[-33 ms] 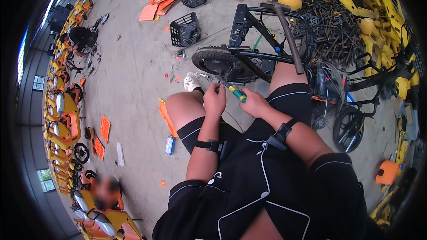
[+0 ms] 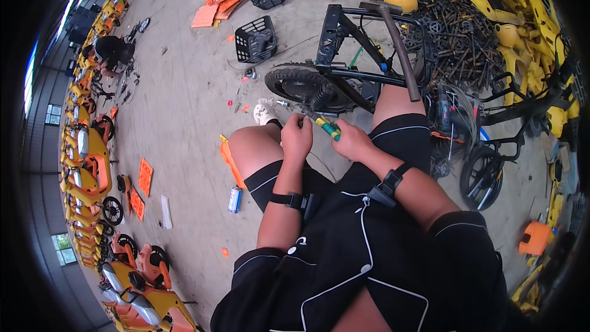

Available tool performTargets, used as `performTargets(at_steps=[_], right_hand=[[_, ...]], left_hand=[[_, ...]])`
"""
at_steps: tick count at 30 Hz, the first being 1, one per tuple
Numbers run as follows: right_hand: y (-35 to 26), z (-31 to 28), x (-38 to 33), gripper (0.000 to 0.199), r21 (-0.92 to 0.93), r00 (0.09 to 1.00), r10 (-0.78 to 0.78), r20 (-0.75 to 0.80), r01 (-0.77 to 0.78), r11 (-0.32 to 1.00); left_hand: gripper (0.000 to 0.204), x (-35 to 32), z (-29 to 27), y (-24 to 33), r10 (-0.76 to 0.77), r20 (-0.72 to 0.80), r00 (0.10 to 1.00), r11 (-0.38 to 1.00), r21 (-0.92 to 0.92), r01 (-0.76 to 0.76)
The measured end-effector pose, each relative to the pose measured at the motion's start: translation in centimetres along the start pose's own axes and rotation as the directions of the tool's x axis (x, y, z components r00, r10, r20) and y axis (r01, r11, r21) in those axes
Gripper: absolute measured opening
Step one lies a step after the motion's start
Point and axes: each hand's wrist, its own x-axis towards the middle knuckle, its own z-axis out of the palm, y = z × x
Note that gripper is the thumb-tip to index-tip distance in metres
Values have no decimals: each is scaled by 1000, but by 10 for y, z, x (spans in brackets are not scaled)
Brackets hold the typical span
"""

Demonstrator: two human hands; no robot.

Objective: The person uses pliers and a hammer to remove components and a cable from a small black bicycle frame while sitting on the floor.

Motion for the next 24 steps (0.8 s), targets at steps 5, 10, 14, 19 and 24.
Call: performTargets(at_steps=[5, 10, 14, 19, 24], right_hand=[[13, 17, 8, 42, -67, 998, -19, -55, 15, 998], [7, 10, 12, 35, 462, 946, 12, 324, -169, 871], [13, 13, 16, 32, 727, 889, -108, 445, -289, 623], [16, 14, 17, 35, 751, 868, -170, 467, -288, 594], [23, 26, 22, 39, 736, 861, -242, 447, -200, 647]], left_hand=[[23, 2, -1, -3, 29, 26, 999, 999, 22, -30], [22, 5, 0, -13, 9, -26, 1000, 996, -92, -11], [19, 8, -5, -16, -22, 37, 999, 954, -298, 32], [17, 8, -4, -18, -25, 38, 999, 894, -446, 40], [15, 5, -9, -9, -50, 89, 995, 927, -366, 79]])
